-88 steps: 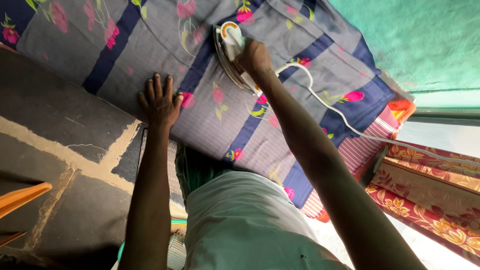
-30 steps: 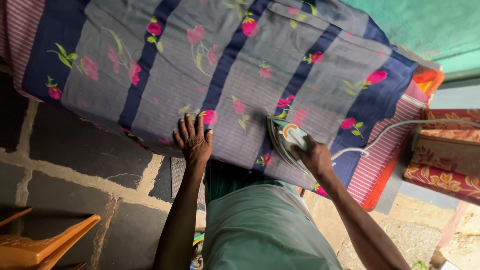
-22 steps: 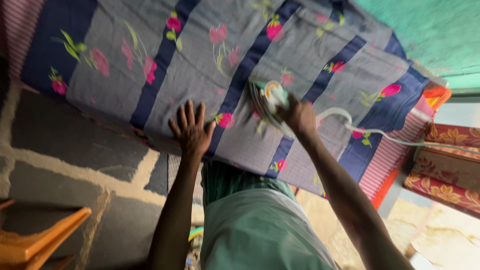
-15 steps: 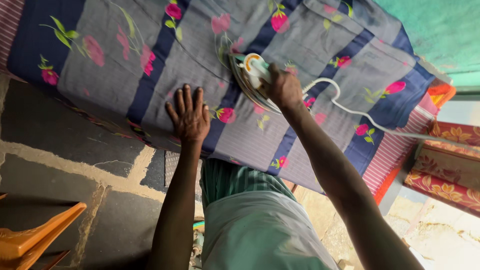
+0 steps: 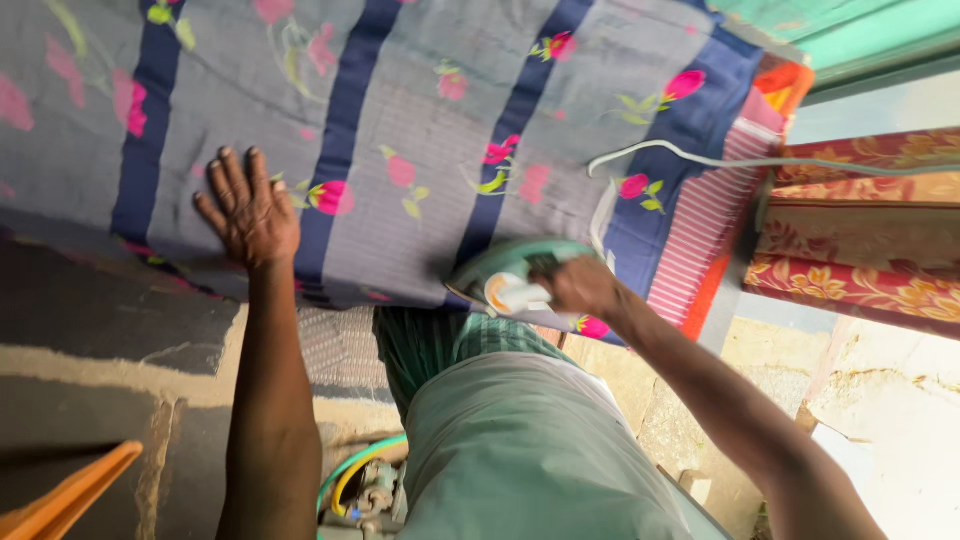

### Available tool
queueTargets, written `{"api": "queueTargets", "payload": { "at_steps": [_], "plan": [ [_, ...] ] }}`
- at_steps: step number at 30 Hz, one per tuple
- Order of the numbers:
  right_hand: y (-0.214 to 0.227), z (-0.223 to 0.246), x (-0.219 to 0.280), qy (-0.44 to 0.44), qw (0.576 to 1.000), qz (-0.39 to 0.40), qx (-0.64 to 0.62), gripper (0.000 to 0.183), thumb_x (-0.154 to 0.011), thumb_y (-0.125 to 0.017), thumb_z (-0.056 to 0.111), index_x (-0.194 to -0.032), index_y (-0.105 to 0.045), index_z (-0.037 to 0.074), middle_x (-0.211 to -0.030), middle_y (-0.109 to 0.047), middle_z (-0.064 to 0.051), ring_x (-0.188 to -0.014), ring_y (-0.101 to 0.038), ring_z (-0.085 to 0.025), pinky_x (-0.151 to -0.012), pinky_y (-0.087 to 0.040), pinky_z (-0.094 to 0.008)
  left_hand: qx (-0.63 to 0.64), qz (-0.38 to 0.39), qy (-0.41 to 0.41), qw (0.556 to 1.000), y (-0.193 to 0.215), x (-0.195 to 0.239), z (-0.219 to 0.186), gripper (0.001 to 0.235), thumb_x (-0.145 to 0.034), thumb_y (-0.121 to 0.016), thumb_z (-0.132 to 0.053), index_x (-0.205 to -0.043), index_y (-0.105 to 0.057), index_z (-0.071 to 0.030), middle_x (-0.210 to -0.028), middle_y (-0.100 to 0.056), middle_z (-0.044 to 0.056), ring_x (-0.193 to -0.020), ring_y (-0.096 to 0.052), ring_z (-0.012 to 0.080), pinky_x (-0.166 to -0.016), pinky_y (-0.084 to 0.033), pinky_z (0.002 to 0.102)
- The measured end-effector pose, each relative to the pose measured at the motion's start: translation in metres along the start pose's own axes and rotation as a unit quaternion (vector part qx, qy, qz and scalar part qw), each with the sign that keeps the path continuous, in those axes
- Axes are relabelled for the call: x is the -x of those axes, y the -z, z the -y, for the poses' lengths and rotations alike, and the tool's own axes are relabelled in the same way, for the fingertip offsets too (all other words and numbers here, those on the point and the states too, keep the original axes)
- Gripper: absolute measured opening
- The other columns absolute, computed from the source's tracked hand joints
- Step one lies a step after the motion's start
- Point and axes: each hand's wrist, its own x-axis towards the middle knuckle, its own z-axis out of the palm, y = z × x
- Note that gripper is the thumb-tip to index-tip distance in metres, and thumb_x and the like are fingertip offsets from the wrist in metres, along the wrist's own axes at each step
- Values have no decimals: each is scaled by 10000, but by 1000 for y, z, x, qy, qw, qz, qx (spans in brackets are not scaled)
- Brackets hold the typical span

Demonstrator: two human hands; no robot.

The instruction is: The person irons a floral patterned cloth using an iron, pressing it flat across a padded surface and then folding and ironing another section.

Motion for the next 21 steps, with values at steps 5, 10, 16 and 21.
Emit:
{"api": "queueTargets", "payload": {
  "at_steps": [5,10,16,21],
  "plan": [
    [-39,0,110,-139,975,-173,-2,399,-773,-812,231,-1130,-733,72,-774,-759,-122,-570,-713,-261,-521,-568,-387,36,-11,44,998,-1,5,-1,588,-1112,-455,-366,-1650,-390,-138,-1745,-235,180,-1605,-168,357,-1255,-66,629],
    [-52,2,111,-481,833,-269,-45,360,-816,-838,323,-950,-657,42,-767,-732,-184,-667,-719,-381,-590,-576,-468,45,-10,40,998,9,4,-6,627,-1101,-463,-359,-1670,-393,-106,-1760,-224,209,-1623,-152,386,-1261,-52,641],
    [-15,-87,81,-622,701,-344,-59,397,-829,-839,346,-976,-647,31,-795,-717,-264,-711,-719,-444,-612,-553,-533,53,12,44,998,24,3,-14,637,-1109,-452,-373,-1666,-396,-69,-1755,-209,247,-1615,-141,423,-1251,-41,651],
    [40,-172,65,-581,680,-440,-79,393,-748,-876,264,-979,-704,-4,-872,-741,-241,-830,-746,-419,-717,-583,-469,56,15,36,998,31,3,-18,637,-1106,-423,-378,-1654,-396,-56,-1746,-207,260,-1605,-128,443,-1245,-43,656]
  ]
}}
